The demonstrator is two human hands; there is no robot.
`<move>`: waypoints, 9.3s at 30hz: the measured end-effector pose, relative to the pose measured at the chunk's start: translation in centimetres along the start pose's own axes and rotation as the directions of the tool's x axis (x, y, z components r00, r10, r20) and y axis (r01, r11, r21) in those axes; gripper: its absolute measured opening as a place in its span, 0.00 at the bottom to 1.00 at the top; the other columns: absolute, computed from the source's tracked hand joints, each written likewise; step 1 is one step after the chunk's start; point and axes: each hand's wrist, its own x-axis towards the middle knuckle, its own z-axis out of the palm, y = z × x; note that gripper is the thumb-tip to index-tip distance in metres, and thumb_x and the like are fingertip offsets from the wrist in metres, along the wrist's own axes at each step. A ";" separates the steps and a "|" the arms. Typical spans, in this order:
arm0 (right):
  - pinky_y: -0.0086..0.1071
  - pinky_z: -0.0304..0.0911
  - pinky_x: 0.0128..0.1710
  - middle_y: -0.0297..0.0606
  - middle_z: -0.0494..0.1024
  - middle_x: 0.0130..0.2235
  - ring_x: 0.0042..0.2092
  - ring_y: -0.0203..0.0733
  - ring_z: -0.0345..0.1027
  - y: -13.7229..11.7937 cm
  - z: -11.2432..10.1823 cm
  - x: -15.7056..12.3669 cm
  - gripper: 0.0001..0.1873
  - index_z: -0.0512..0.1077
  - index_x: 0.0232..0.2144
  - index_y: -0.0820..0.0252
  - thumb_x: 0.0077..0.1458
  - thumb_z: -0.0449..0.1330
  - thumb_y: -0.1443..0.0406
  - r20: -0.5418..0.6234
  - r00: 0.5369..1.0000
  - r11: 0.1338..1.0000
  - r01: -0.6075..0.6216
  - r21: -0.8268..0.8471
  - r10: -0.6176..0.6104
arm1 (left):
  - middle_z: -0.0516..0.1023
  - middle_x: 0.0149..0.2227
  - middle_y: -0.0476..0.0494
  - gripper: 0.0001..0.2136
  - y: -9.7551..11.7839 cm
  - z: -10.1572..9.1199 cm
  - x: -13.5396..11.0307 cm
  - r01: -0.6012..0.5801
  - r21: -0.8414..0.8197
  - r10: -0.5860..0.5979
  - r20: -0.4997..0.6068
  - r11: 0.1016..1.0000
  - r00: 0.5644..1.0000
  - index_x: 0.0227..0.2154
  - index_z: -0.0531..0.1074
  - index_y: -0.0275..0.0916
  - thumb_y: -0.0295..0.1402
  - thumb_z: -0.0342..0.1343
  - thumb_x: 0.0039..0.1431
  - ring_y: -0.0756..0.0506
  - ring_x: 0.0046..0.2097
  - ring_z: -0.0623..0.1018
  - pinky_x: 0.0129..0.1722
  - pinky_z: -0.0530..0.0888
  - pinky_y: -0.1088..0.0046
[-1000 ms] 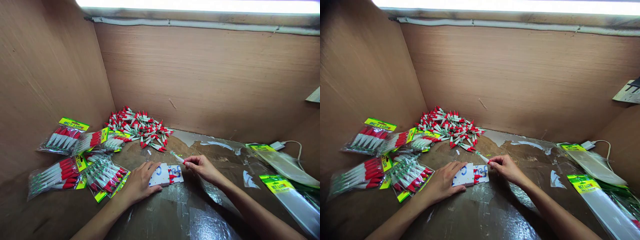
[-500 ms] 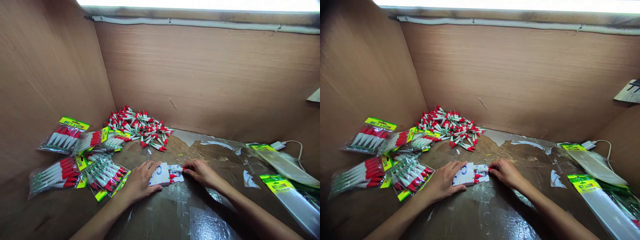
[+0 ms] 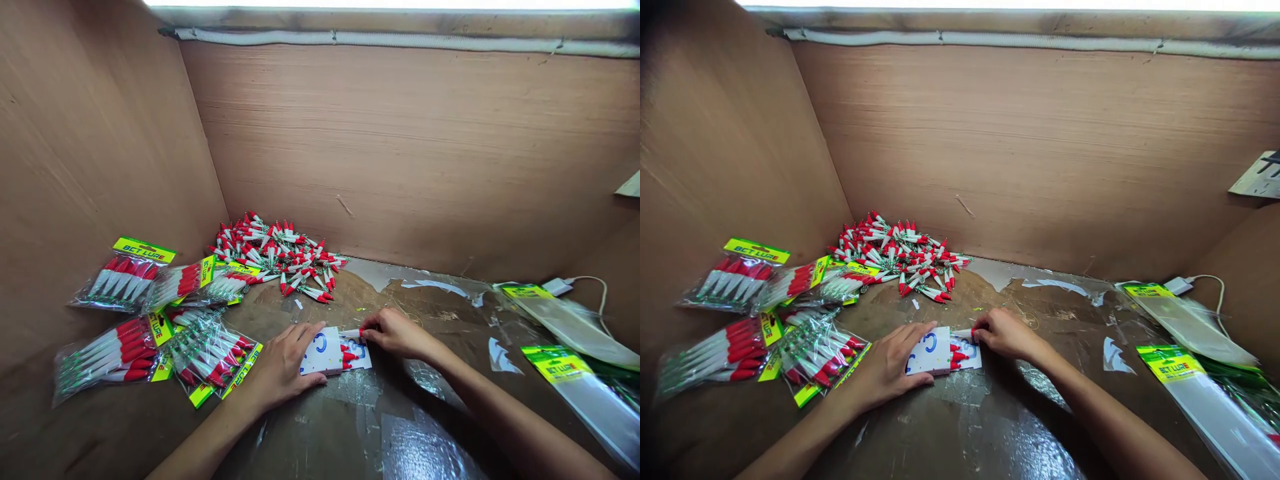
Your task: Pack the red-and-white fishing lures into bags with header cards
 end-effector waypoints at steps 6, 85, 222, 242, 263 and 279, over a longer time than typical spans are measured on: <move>0.30 0.59 0.40 0.40 0.81 0.37 0.41 0.43 0.71 -1.2 4.2 2.1 0.10 0.80 0.39 0.56 0.62 0.60 0.60 -0.172 0.971 0.980 0.148 -0.131 -0.169 | 0.70 0.58 0.42 0.41 -0.4 0.4 0.1 -0.021 0.007 0.021 -0.015 1.000 1.000 0.66 0.53 0.52 0.48 0.66 0.53 0.36 0.57 0.71 0.56 0.69 0.57; 0.28 0.59 0.39 0.37 0.78 0.35 0.37 0.39 0.70 1.7 5.0 -12.1 0.11 0.81 0.34 0.56 0.61 0.57 0.68 -0.424 0.905 0.990 -0.085 -0.109 0.031 | 0.36 0.73 0.47 0.28 9.2 8.4 2.3 -0.068 0.024 0.066 0.099 0.997 0.993 0.69 0.49 0.55 0.39 0.48 0.69 0.28 0.71 0.37 0.65 0.56 0.43; 0.51 0.53 0.65 0.43 0.61 0.65 0.64 0.53 0.57 3.6 -0.2 -21.9 0.46 0.44 0.70 0.51 0.52 0.57 0.69 -0.612 0.790 0.970 -0.179 -0.162 0.043 | 0.83 0.36 0.49 0.15 6.9 2.1 4.7 -0.063 -0.477 -0.009 -0.146 0.877 0.989 0.50 0.76 0.46 0.33 0.61 0.59 0.46 0.37 0.82 0.38 0.76 0.74; 0.48 0.51 0.65 0.42 0.62 0.63 0.63 0.53 0.56 0.6 1.0 -21.1 0.53 0.45 0.70 0.49 0.43 0.58 0.73 -0.215 0.977 1.000 -0.013 -0.011 0.011 | 0.83 0.32 0.46 0.22 6.2 3.2 5.1 0.163 -0.417 -0.023 0.319 0.894 0.947 0.53 0.75 0.39 0.36 0.60 0.55 0.45 0.31 0.79 0.30 0.68 0.75; 0.49 0.55 0.62 0.45 0.64 0.63 0.61 0.54 0.60 1.5 0.4 -22.3 0.52 0.40 0.71 0.51 0.48 0.59 0.68 -0.304 0.943 0.990 -0.139 0.007 0.134 | 0.76 0.28 0.49 0.19 7.6 3.8 4.9 0.033 -0.331 0.069 0.292 0.943 0.954 0.30 0.80 0.38 0.45 0.51 0.64 0.48 0.30 0.71 0.29 0.61 0.75; 0.51 0.50 0.66 0.42 0.63 0.64 0.64 0.55 0.55 0.4 0.9 -21.4 0.54 0.43 0.71 0.50 0.44 0.57 0.73 -0.222 0.975 1.000 -0.018 -0.002 0.017 | 0.80 0.31 0.49 0.13 8.1 4.1 4.9 0.007 -0.308 0.100 0.329 0.951 0.939 0.39 0.81 0.42 0.43 0.55 0.62 0.46 0.33 0.75 0.32 0.64 0.75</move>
